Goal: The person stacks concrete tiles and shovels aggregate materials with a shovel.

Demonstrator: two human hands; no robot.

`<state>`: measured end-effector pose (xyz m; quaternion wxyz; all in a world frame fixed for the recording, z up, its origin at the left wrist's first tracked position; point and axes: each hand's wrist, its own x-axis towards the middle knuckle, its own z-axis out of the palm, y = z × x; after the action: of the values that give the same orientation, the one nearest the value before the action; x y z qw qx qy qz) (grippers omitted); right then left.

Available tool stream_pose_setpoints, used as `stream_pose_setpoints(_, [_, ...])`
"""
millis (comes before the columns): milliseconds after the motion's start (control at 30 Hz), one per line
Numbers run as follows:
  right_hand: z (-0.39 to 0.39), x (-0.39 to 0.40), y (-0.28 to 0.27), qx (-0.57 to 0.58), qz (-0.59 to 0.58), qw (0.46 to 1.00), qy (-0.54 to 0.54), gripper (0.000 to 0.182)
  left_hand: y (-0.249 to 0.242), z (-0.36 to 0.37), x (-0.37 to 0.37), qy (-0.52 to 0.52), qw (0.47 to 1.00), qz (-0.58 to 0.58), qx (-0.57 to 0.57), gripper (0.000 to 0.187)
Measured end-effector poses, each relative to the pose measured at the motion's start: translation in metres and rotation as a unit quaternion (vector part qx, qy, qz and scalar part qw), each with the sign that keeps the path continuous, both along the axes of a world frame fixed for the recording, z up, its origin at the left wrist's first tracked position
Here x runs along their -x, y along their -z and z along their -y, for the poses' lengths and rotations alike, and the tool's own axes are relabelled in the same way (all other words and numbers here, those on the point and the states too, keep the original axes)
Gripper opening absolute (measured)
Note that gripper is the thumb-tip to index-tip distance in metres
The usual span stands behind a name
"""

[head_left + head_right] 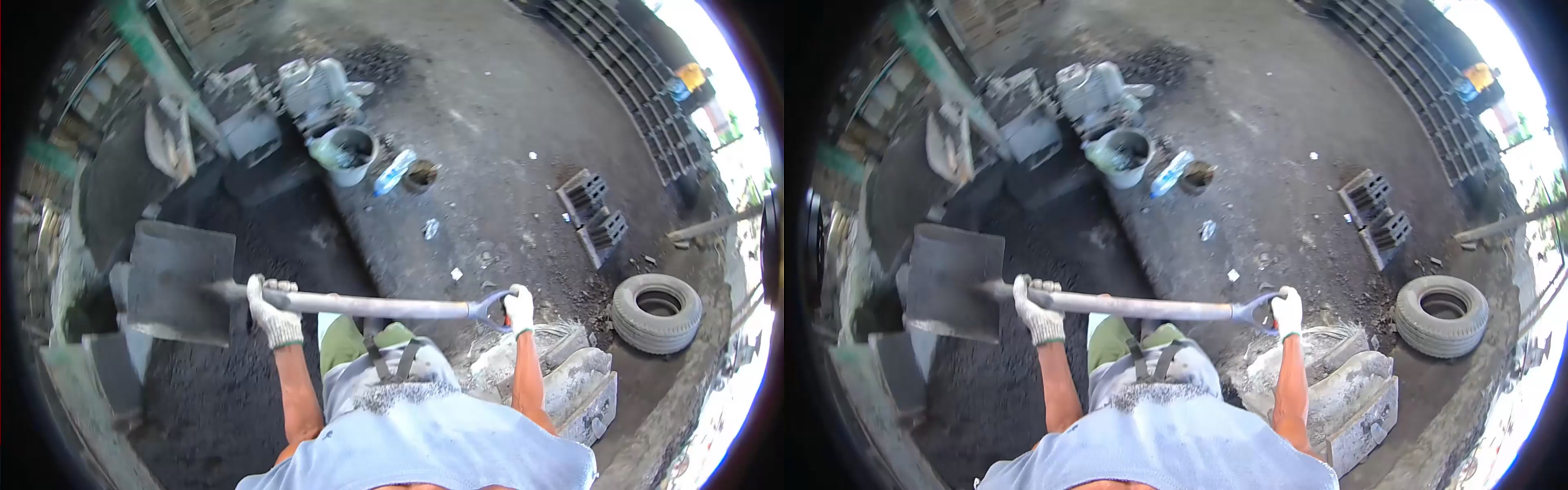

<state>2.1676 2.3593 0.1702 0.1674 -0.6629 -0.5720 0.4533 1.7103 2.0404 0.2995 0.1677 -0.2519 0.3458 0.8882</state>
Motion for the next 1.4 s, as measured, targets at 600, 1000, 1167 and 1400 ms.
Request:
stream_pose_setpoints(600, [-0.181,0.08,-0.147,-0.021,0.281,0.959,0.024,0.042,-0.011,-0.261,0.13,0.116,0.978,0.118,0.127,0.03])
stream_pose_setpoints(1000, [-0.204,0.068,-0.213,0.094,0.196,0.959,0.184,0.038,-0.067,-0.445,0.16,0.269,0.948,0.101,0.135,0.027])
stream_pose_setpoints(1167, [-0.274,0.049,-0.179,0.096,0.057,0.968,0.224,0.024,-0.048,-0.538,0.148,0.228,0.956,0.102,0.155,0.027])
stream_pose_setpoints(1400, [-0.483,0.012,-0.153,0.07,0.026,0.983,0.167,0.028,-0.018,-0.668,0.108,0.161,0.969,0.1,0.161,0.026])
